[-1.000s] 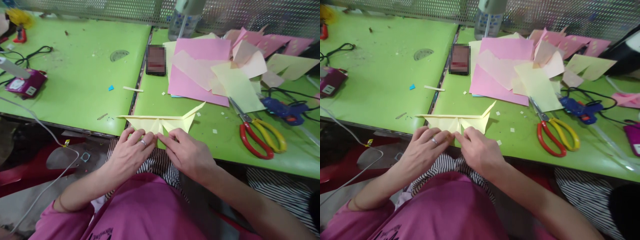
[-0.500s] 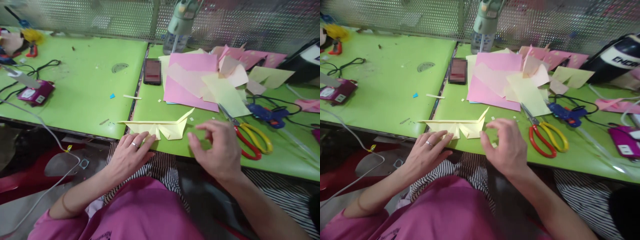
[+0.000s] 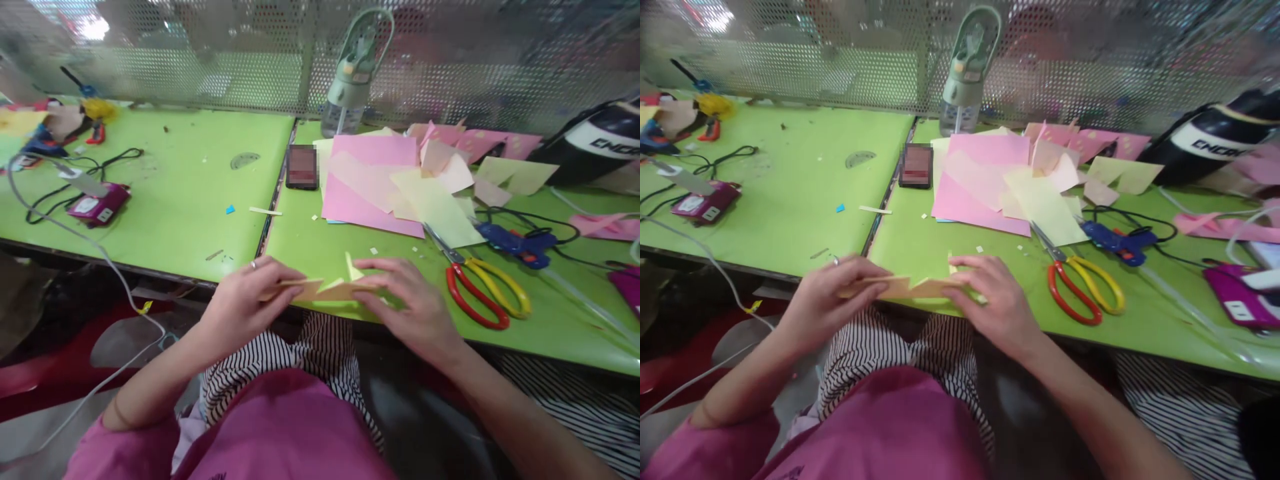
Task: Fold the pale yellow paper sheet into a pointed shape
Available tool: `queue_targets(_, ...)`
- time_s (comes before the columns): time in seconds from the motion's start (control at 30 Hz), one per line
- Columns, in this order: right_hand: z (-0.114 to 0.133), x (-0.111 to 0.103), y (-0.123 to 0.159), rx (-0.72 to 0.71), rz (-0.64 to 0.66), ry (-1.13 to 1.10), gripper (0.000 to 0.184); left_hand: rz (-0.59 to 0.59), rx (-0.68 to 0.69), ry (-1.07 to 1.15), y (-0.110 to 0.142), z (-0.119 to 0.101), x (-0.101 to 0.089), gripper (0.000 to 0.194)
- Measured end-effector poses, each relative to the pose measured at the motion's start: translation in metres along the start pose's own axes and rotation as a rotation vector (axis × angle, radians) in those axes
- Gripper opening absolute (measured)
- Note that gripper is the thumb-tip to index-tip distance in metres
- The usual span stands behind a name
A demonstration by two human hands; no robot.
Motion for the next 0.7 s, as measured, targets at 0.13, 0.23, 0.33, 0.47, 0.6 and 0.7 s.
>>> queue_targets(0.13, -0.010, -0.025, -0.026, 0.258, -0.002, -0.467, 0.018, 0.200, -0.247, 0.580, -0.035, 0.016, -0.007, 0.021)
queue_targets(0.23, -0.016, -0.031, -0.037, 0.394, 0.060, -0.633, 0.026, 0.300, -0.329, 0.877, -0.050, 0.029, 0.000, 0.020)
queue_targets(0.33, -0.021, -0.028, -0.041, 0.464, 0.155, -0.667, 0.031, 0.397, -0.367, 1.011, -0.053, 0.036, 0.009, 0.018)
queue_targets(0.47, -0.026, -0.024, -0.041, 0.507, 0.207, -0.663, 0.029, 0.421, -0.407, 1.017, -0.054, 0.039, 0.014, 0.016)
queue_targets(0.6, -0.026, -0.021, -0.041, 0.533, 0.241, -0.711, 0.030, 0.424, -0.447, 1.045, -0.056, 0.042, 0.018, 0.017)
queue_targets(0.7, -0.025, -0.020, -0.042, 0.525, 0.255, -0.734, 0.031, 0.417, -0.466, 1.105, -0.056, 0.046, 0.019, 0.020)
Point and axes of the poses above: each hand's wrist, its own y-axis away from the middle knuckle, its own x-axis out of the palm, z = x × y, the point moved 3 cm from there along -y, towards the middle knuckle, and after that the axes turned 13 degrees about z, right-handed, at the moved point
